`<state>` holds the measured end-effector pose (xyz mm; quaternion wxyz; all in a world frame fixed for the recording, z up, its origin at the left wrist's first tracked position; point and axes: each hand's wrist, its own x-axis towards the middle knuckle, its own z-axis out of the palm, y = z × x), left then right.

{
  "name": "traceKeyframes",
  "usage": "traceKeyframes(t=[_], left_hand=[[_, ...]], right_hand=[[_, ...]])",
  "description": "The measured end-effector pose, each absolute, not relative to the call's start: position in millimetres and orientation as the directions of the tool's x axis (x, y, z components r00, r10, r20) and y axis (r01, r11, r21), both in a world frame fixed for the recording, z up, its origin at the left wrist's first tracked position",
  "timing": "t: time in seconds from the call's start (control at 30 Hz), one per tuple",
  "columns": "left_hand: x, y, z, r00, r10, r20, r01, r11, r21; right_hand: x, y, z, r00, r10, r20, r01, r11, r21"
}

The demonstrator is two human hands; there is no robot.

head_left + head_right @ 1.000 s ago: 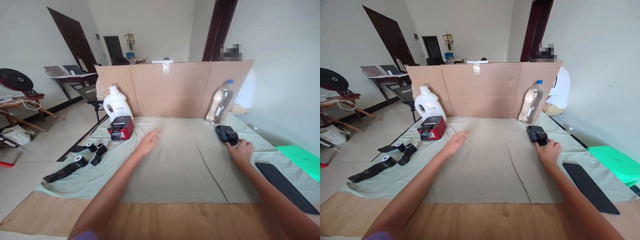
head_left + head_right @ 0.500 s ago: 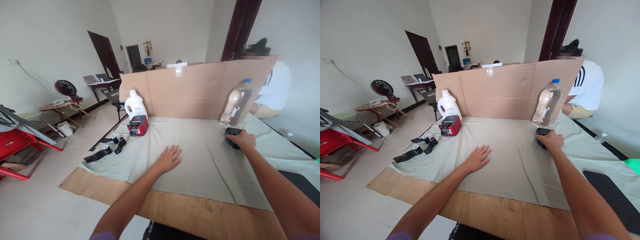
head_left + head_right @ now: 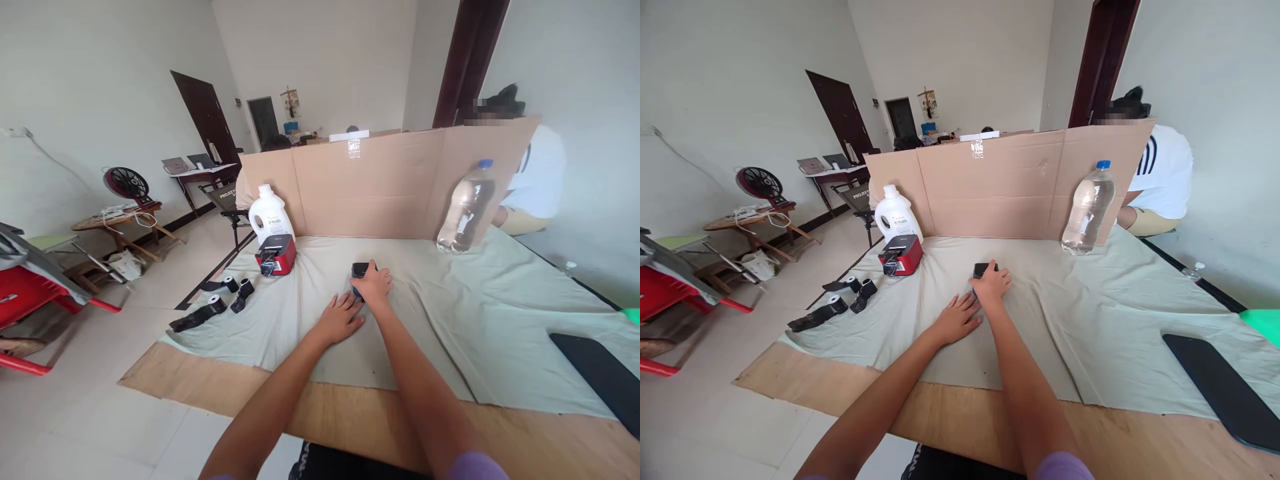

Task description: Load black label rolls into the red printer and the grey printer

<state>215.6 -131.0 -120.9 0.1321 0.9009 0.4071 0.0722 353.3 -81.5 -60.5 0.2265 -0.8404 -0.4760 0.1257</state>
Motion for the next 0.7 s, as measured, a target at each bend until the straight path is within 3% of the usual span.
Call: traceKeyframes(t=[0.2, 0.3, 0.4, 0.53, 0.7], left_hand=[[205.4, -129.4, -108.3, 0.629, 0.761, 0.163, 0.648, -0.628, 0.431], [197.8, -126.3, -105.0, 0.598, 0.770, 0.225, 0.615, -0.620, 0.488], [194.1, -124.2, -106.5, 0.560, 0.789, 0.253, 0.617, -0.601, 0.509], [198.1, -122.9, -112.5, 0.471, 0.846, 0.249, 0.685, -0.528, 0.501], [211.1, -116.6, -119.1, 0.501, 0.841, 0.202, 0.709, -0.533, 0.462]], right_hand=[[345.0, -83.9, -70.1, 0.548, 0.835, 0.049, 0.747, -0.462, -0.478], [360.9, -82.1, -68.3, 0.463, 0.880, -0.103, 0.755, -0.453, -0.475], [390.6, -77.9, -71.4, 0.313, 0.930, -0.191, 0.725, -0.364, -0.585], [423.7, -76.7, -93.7, 0.174, 0.984, 0.043, 0.687, -0.090, -0.721], [427.5, -85.7, -122.8, 0.137, 0.976, 0.169, 0.819, -0.016, -0.574]])
